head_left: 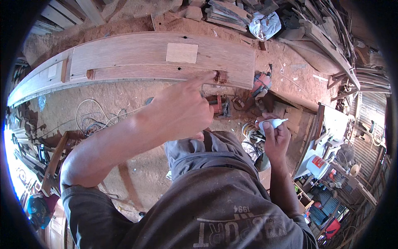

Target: The person applies glue to a small wooden block and attaches it to a long plank. They then use a power sander to smooth the plank and a hand plane to trim the edges. Finally, they inspect the finished plank and place it on a workbench.

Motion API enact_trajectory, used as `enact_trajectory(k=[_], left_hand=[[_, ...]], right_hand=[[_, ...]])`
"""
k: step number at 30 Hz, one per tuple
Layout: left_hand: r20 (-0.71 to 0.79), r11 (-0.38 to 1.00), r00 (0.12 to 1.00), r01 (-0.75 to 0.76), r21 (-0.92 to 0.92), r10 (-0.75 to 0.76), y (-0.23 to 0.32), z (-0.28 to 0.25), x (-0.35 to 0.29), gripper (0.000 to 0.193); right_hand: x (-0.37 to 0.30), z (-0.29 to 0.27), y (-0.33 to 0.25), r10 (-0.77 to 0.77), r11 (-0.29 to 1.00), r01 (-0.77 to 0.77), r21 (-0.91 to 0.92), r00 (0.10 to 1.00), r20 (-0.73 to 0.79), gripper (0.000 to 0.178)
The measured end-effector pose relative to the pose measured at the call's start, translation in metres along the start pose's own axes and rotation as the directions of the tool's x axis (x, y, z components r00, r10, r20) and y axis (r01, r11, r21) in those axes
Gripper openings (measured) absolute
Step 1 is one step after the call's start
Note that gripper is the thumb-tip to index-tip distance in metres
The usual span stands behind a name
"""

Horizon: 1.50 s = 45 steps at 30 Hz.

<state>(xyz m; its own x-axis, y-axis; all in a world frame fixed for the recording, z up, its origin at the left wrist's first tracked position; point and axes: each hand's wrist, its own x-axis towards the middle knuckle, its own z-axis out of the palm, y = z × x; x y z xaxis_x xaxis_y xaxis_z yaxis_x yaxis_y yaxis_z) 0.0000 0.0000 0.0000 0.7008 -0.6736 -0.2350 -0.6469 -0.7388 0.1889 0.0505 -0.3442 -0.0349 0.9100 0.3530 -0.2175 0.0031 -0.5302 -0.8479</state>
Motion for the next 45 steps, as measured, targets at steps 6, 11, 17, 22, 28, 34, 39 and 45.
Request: enact_trajectory(k=[6, 11, 17, 22, 28, 34, 39, 45], left_hand=[[-0.05, 1.0, 0.999, -0.004, -0.02, 0.003, 0.007, 0.003, 0.003, 0.056], [-0.037, 1.0, 0.999, -0.009, -0.021, 0.009, 0.01, 0.004, 0.005, 0.057], [-0.08, 1.0, 0.997, 0.024, 0.015, -0.023, 0.007, 0.002, 0.006, 0.058], [0.033, 1.0, 0.999, -0.009, -0.02, 0.01, 0.01, 0.0, 0.006, 0.057], [-0.063, 1.0, 0.998, 0.011, -0.013, -0.012, 0.008, 0.004, 0.005, 0.056], [0.049, 1.0, 0.999, -0.016, -0.022, 0.017, 0.011, 0.004, 0.001, 0.058], [-0.085, 1.0, 0.996, 0.014, 0.02, -0.013, 0.005, 0.007, 0.0, 0.058], [-0.007, 1.0, 1.0, -0.023, -0.02, 0.023, 0.01, 0.0, 0.002, 0.057]], right_hand=[[0.0, 0.003, -0.001, -0.027, 0.998, 0.025, -0.051, 0.999, -0.024, 0.028], [-0.001, -0.001, -0.006, 0.001, 0.996, -0.002, -0.093, 1.0, -0.016, 0.029], [-0.001, 0.004, -0.002, -0.016, 1.0, 0.016, -0.011, 0.999, -0.042, 0.031], [-0.003, 0.006, -0.001, -0.007, 1.0, 0.006, -0.018, 0.999, -0.034, 0.03], [-0.004, 0.002, 0.0, 0.011, 0.994, -0.009, -0.107, 1.0, 0.018, 0.03], [-0.005, 0.003, 0.004, -0.05, 0.977, 0.046, -0.208, 0.999, -0.017, 0.027], [-0.005, 0.008, 0.003, 0.017, 1.0, -0.018, -0.023, 0.999, -0.04, 0.022], [-0.005, 0.009, 0.002, -0.027, 0.998, 0.025, -0.06, 0.999, -0.028, 0.022]])
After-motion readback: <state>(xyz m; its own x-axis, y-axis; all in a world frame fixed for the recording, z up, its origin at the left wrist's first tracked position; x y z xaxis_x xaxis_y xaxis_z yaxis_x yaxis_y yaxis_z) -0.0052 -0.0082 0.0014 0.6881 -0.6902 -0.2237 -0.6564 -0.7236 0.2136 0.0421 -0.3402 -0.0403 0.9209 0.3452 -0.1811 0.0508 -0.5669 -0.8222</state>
